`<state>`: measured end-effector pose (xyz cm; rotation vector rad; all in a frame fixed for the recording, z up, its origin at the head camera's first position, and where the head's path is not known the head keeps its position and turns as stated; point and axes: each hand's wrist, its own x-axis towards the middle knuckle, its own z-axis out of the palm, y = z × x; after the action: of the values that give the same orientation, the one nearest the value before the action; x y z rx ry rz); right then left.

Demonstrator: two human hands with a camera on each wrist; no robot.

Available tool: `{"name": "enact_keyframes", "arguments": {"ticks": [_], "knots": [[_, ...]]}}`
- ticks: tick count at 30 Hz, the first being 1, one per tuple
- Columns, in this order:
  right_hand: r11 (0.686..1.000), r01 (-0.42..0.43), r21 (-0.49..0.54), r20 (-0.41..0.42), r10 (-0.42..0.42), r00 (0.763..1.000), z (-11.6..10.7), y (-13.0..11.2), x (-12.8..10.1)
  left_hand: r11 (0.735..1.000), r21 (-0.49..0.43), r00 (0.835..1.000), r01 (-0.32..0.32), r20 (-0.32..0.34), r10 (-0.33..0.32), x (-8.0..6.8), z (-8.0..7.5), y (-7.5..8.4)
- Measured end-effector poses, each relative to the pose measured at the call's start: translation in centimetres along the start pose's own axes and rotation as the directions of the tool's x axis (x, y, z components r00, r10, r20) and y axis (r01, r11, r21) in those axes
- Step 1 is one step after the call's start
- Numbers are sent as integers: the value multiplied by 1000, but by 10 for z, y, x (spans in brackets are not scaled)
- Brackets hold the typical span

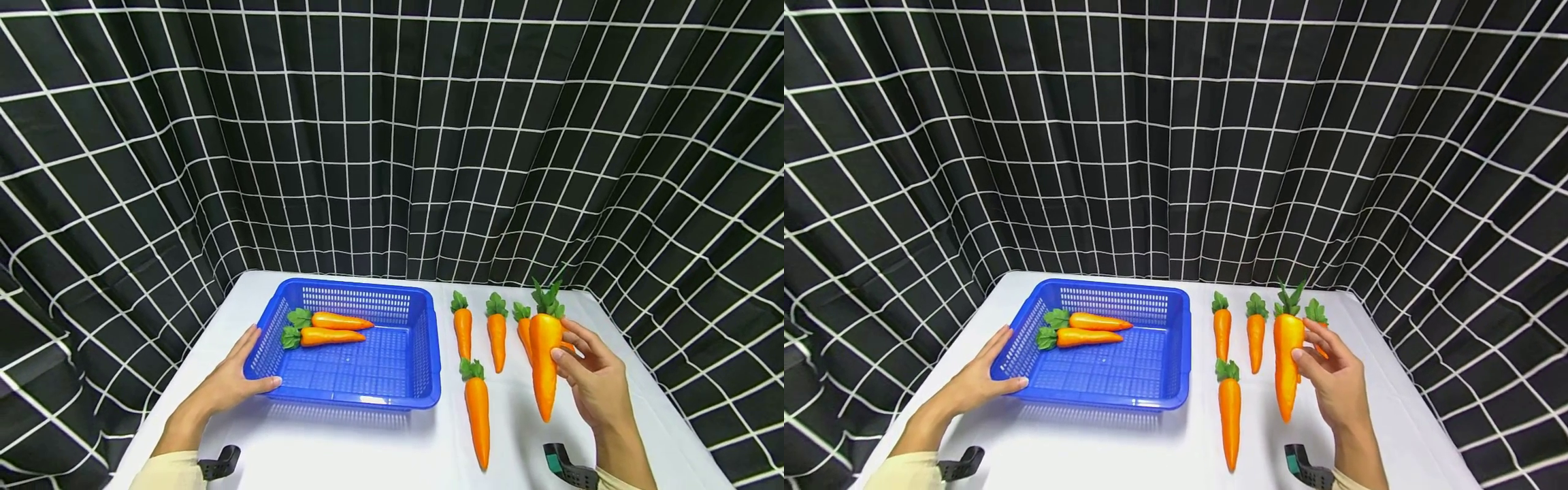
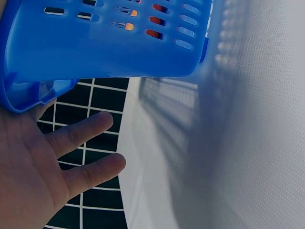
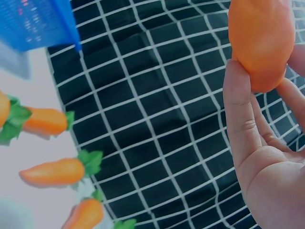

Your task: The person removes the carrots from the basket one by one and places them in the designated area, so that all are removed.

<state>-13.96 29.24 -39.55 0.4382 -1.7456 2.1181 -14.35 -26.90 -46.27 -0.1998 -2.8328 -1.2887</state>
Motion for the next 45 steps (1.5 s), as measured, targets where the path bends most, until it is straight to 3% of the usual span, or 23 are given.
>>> {"name": "enact_keyframes", "arguments": {"ticks": [8, 19, 27, 37, 42, 45], "knots": [[993, -110, -37, -29, 109, 994, -11, 20, -8, 1000, -4, 1000, 8, 11, -7, 0, 1, 0], [978, -198, -66, -23, 197, 980, -22, 44, -15, 1000, 3, 1000, 28, 9, -28, 2, 0, 1], [947, -305, -100, -65, 299, 952, -29, 59, -21, 1000, 1, 1000, 21, 7, -21, 2, 1, 1], [917, -370, -150, -83, 361, 929, -34, 74, -30, 1000, 4, 1000, -3, 9, 3, 0, 0, 1], [886, -419, -197, -108, 406, 908, -34, 80, -33, 1000, -1, 1000, -4, 5, 4, 1, 1, 1], [852, -465, -242, -138, 444, 885, -35, 84, -34, 1000, -1, 1000, -2, 4, 2, 1, 1, 1]]}}
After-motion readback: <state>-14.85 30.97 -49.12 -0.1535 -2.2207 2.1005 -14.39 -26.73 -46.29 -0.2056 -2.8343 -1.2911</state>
